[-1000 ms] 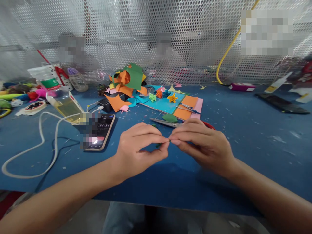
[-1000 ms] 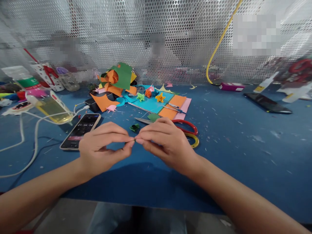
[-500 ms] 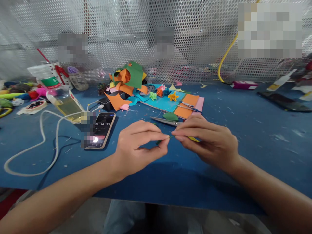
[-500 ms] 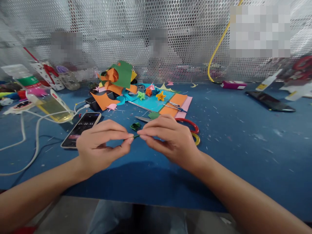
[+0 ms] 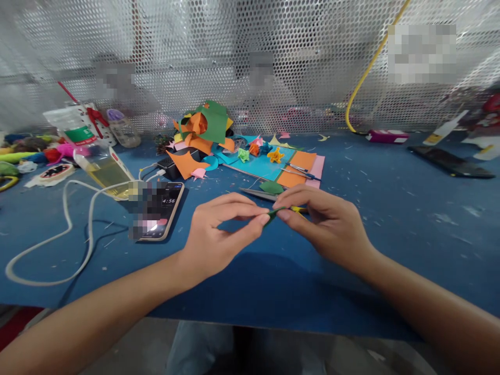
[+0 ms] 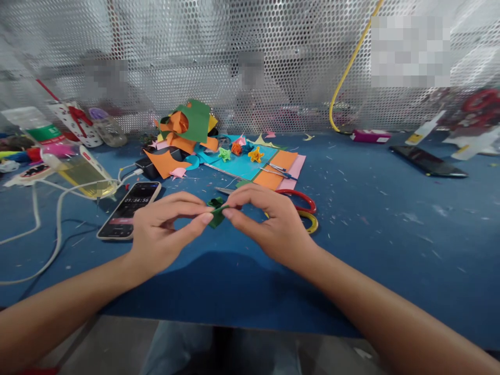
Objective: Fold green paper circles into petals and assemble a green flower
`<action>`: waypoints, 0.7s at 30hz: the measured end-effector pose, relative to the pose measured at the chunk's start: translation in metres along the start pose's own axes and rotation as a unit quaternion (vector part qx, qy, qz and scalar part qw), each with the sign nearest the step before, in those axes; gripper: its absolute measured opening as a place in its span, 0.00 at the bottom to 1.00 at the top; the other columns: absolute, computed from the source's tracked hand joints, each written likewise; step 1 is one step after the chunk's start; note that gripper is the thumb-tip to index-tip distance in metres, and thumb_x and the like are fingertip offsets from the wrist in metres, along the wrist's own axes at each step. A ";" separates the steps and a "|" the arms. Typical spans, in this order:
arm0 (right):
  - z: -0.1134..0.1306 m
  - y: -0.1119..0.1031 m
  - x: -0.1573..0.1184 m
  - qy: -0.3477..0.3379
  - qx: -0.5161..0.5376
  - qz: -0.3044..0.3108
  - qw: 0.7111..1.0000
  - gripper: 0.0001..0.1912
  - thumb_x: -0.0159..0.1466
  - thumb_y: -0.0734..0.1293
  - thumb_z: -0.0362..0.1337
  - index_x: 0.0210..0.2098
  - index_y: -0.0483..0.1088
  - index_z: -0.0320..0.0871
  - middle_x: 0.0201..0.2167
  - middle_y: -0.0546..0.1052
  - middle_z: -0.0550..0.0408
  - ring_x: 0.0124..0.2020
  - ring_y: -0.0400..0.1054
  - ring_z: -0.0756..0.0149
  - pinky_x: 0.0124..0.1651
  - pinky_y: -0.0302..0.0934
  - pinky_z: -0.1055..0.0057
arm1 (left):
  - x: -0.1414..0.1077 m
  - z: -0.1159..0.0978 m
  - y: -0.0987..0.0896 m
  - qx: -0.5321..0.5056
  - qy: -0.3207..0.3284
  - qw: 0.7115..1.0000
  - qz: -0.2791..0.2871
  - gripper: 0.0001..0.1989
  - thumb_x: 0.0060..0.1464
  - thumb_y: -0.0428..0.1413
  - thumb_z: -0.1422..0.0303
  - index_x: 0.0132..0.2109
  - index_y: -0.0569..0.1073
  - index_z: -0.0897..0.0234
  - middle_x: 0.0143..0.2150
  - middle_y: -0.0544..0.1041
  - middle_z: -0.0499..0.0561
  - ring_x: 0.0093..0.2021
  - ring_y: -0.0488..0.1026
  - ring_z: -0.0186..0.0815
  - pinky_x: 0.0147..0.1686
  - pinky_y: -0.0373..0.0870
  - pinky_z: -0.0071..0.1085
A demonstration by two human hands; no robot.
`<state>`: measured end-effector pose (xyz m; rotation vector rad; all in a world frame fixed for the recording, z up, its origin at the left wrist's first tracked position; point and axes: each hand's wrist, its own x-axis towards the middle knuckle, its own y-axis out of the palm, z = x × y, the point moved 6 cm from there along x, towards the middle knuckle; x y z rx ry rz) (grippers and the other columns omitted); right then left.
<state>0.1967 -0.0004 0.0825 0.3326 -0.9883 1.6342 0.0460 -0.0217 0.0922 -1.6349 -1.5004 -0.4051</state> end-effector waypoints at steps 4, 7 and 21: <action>0.003 0.000 0.001 -0.060 -0.110 0.016 0.992 0.03 0.59 0.66 0.33 0.29 0.68 0.45 0.28 0.76 0.57 0.32 0.71 0.67 0.38 0.62 0.66 | 0.003 0.002 0.003 0.063 0.022 0.997 0.025 0.04 0.48 0.60 0.74 0.35 0.77 0.68 0.31 0.77 0.52 0.31 0.73 0.29 0.31 0.72 0.24; 0.010 0.002 0.000 -0.132 -0.180 0.037 0.974 0.03 0.59 0.66 0.32 0.29 0.67 0.45 0.28 0.76 0.59 0.30 0.71 0.68 0.41 0.57 0.64 | 0.003 0.000 0.004 0.109 0.075 0.991 0.023 0.05 0.48 0.60 0.74 0.35 0.77 0.67 0.32 0.78 0.52 0.32 0.74 0.31 0.34 0.72 0.27; 0.014 0.007 -0.006 -0.140 -0.225 0.094 0.960 0.01 0.61 0.65 0.35 0.32 0.68 0.45 0.31 0.77 0.60 0.33 0.70 0.70 0.47 0.51 0.64 | 0.000 -0.006 0.009 0.154 0.152 0.975 0.040 0.02 0.48 0.59 0.76 0.32 0.75 0.68 0.28 0.77 0.52 0.28 0.73 0.31 0.29 0.71 0.27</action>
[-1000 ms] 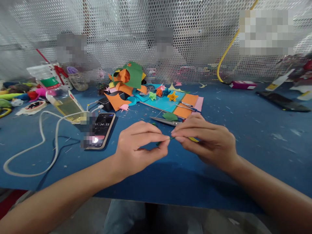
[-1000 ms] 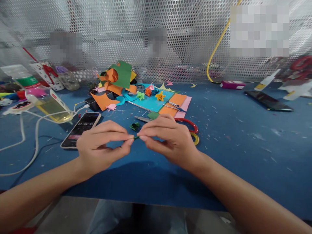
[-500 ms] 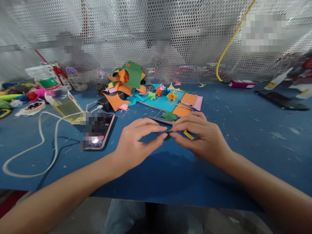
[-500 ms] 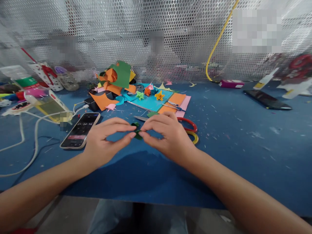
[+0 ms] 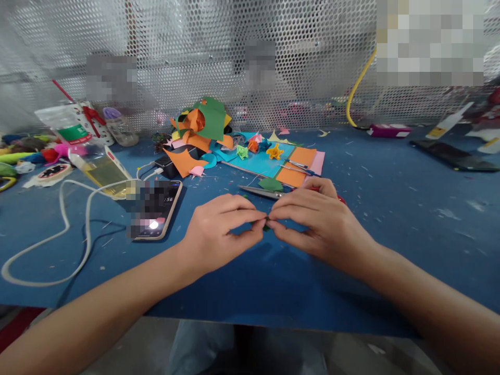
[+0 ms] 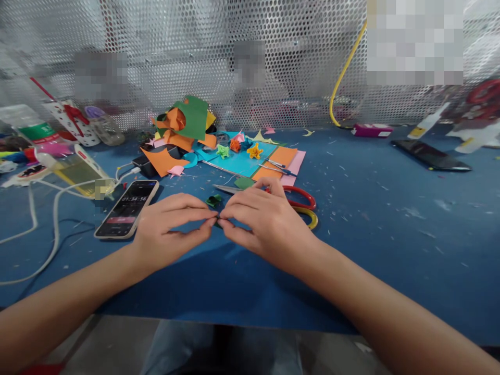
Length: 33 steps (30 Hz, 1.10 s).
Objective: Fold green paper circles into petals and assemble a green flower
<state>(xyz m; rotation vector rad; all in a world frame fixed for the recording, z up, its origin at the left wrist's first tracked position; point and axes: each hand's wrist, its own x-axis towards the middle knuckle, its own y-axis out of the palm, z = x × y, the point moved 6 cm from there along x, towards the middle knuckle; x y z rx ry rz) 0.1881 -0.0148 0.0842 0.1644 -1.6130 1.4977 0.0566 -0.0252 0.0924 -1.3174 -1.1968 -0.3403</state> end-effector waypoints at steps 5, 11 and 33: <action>0.001 -0.001 0.001 0.005 0.005 0.002 1.000 0.02 0.61 0.65 0.35 0.32 0.69 0.44 0.30 0.76 0.60 0.33 0.69 0.70 0.47 0.50 0.64 | 0.000 0.001 0.000 -0.027 -0.011 1.000 -0.002 0.02 0.48 0.58 0.76 0.31 0.76 0.67 0.27 0.77 0.51 0.27 0.73 0.30 0.28 0.71 0.27; 0.004 -0.002 0.002 0.011 0.013 -0.006 1.000 0.01 0.60 0.66 0.33 0.31 0.69 0.44 0.30 0.76 0.61 0.32 0.69 0.71 0.47 0.51 0.63 | 0.001 0.001 -0.002 -0.067 -0.051 0.996 -0.014 0.03 0.47 0.59 0.77 0.30 0.77 0.67 0.26 0.77 0.50 0.26 0.73 0.28 0.28 0.71 0.23; -0.001 -0.002 0.003 0.026 0.017 -0.001 1.000 0.04 0.61 0.64 0.33 0.29 0.68 0.46 0.29 0.77 0.60 0.32 0.69 0.70 0.45 0.52 0.64 | -0.003 0.022 0.007 -0.197 -0.241 0.948 0.058 0.06 0.46 0.60 0.76 0.32 0.80 0.61 0.27 0.77 0.48 0.24 0.72 0.26 0.20 0.69 0.18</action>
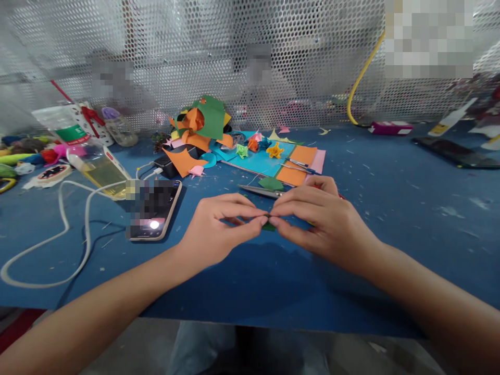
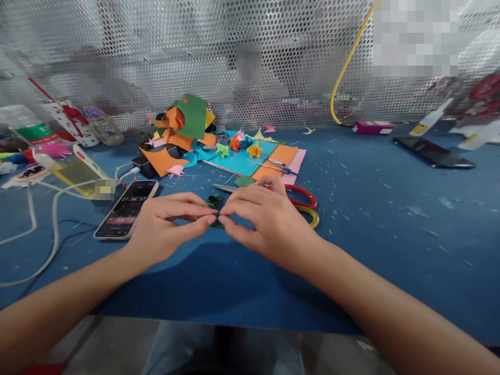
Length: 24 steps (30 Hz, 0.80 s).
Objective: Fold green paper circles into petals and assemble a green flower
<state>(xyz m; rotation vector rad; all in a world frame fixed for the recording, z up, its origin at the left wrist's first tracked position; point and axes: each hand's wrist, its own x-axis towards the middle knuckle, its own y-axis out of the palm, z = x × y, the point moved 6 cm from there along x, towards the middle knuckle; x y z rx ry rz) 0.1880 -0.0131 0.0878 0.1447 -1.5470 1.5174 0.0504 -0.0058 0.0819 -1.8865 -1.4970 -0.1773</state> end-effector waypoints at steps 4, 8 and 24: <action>0.001 0.000 -0.002 -0.016 -0.004 0.011 1.000 0.03 0.61 0.64 0.34 0.31 0.68 0.46 0.31 0.77 0.60 0.33 0.69 0.70 0.46 0.51 0.64 | 0.002 -0.001 0.000 -0.001 -0.029 0.999 0.015 0.05 0.43 0.61 0.77 0.29 0.79 0.63 0.25 0.77 0.48 0.23 0.71 0.26 0.18 0.68 0.18; 0.001 0.001 -0.002 -0.017 0.008 0.011 1.000 0.02 0.61 0.64 0.33 0.32 0.68 0.46 0.31 0.76 0.60 0.33 0.69 0.70 0.46 0.51 0.64 | 0.002 0.000 0.000 -0.005 -0.037 0.999 0.026 0.05 0.43 0.61 0.77 0.28 0.79 0.64 0.25 0.77 0.48 0.23 0.71 0.26 0.17 0.67 0.17; 0.004 0.002 -0.003 -0.049 0.011 0.021 0.999 0.03 0.62 0.63 0.32 0.34 0.67 0.46 0.32 0.75 0.60 0.34 0.68 0.71 0.44 0.49 0.66 | -0.001 0.001 0.003 0.014 -0.006 0.998 0.068 0.01 0.48 0.59 0.72 0.30 0.75 0.65 0.31 0.76 0.48 0.30 0.73 0.28 0.28 0.73 0.22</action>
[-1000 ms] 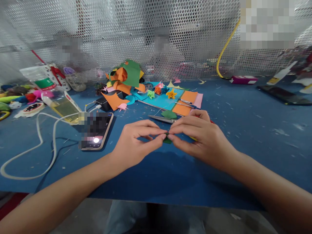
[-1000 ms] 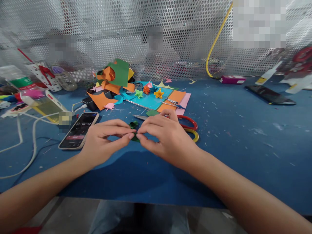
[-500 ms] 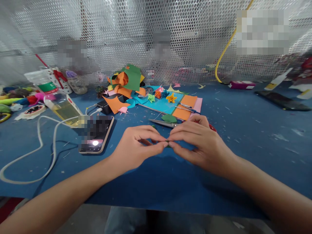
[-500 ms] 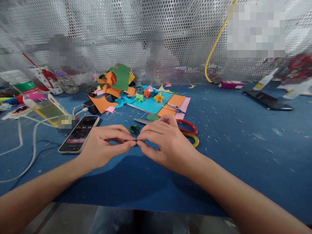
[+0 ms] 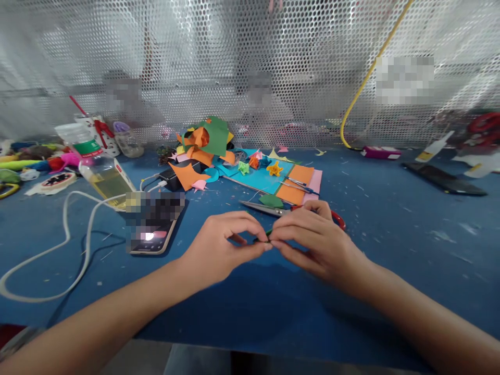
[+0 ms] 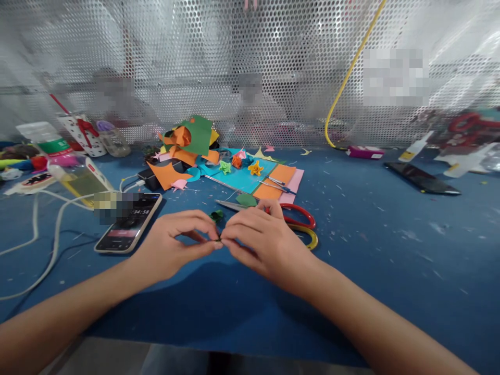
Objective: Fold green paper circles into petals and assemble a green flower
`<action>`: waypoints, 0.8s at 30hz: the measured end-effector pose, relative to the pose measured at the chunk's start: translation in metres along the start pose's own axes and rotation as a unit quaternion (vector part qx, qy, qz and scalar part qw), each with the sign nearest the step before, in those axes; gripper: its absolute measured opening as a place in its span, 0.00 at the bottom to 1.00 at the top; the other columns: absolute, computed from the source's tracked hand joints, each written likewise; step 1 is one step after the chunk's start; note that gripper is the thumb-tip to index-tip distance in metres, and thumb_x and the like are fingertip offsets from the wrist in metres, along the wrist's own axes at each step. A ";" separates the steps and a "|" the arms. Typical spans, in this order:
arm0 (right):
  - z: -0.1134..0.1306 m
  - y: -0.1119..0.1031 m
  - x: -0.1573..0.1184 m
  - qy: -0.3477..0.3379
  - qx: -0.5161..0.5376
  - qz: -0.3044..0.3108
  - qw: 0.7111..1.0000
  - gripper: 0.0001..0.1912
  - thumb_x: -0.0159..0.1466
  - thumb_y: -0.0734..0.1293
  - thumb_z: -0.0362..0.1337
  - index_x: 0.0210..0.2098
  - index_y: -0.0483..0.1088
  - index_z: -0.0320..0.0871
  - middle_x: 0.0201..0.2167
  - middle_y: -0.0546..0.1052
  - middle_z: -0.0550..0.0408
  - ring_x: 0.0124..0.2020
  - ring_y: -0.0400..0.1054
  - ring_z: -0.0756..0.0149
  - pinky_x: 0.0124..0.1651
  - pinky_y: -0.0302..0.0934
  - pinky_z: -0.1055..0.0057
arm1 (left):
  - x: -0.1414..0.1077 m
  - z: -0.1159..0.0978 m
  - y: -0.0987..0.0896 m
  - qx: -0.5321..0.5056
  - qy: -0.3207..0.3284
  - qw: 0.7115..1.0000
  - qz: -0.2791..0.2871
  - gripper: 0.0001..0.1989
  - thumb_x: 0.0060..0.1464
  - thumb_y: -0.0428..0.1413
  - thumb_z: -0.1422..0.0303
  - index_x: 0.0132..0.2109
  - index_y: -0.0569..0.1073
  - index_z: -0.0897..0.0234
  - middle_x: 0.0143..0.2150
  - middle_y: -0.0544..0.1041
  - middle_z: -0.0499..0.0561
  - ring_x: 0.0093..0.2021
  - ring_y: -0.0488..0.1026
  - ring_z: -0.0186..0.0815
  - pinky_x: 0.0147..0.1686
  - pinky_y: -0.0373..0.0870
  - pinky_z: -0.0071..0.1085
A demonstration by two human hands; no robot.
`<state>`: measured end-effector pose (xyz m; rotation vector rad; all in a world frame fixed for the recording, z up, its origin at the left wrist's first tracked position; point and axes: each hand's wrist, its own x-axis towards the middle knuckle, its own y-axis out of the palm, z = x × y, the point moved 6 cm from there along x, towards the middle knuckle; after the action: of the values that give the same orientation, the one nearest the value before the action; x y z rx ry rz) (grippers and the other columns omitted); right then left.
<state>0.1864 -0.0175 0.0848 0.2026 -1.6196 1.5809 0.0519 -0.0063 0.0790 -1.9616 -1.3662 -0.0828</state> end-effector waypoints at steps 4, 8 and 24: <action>0.000 -0.002 0.003 0.022 -0.016 -0.025 0.999 0.03 0.61 0.63 0.31 0.32 0.66 0.46 0.29 0.75 0.60 0.32 0.68 0.71 0.43 0.49 0.65 | -0.001 0.000 -0.003 0.017 0.003 0.999 -0.043 0.01 0.48 0.59 0.73 0.30 0.76 0.64 0.29 0.78 0.48 0.29 0.74 0.29 0.29 0.74 0.22; -0.002 -0.001 0.003 0.051 -0.005 -0.038 0.998 0.04 0.58 0.65 0.31 0.30 0.66 0.46 0.29 0.76 0.61 0.32 0.69 0.69 0.44 0.50 0.63 | -0.003 0.003 -0.010 0.016 -0.015 0.993 -0.112 0.03 0.45 0.62 0.71 0.29 0.75 0.64 0.26 0.76 0.48 0.26 0.74 0.30 0.25 0.73 0.22; -0.009 0.003 0.003 0.110 0.068 -0.021 0.991 0.05 0.59 0.63 0.31 0.28 0.66 0.46 0.27 0.75 0.60 0.31 0.68 0.69 0.41 0.52 0.64 | 0.001 -0.018 -0.009 0.061 0.113 0.990 -0.056 0.05 0.48 0.60 0.75 0.32 0.78 0.60 0.30 0.80 0.48 0.31 0.75 0.32 0.32 0.72 0.28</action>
<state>0.1865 -0.0081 0.0832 0.1285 -1.3319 1.6232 0.0509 -0.0148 0.0970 -1.7172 -1.3008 -0.2609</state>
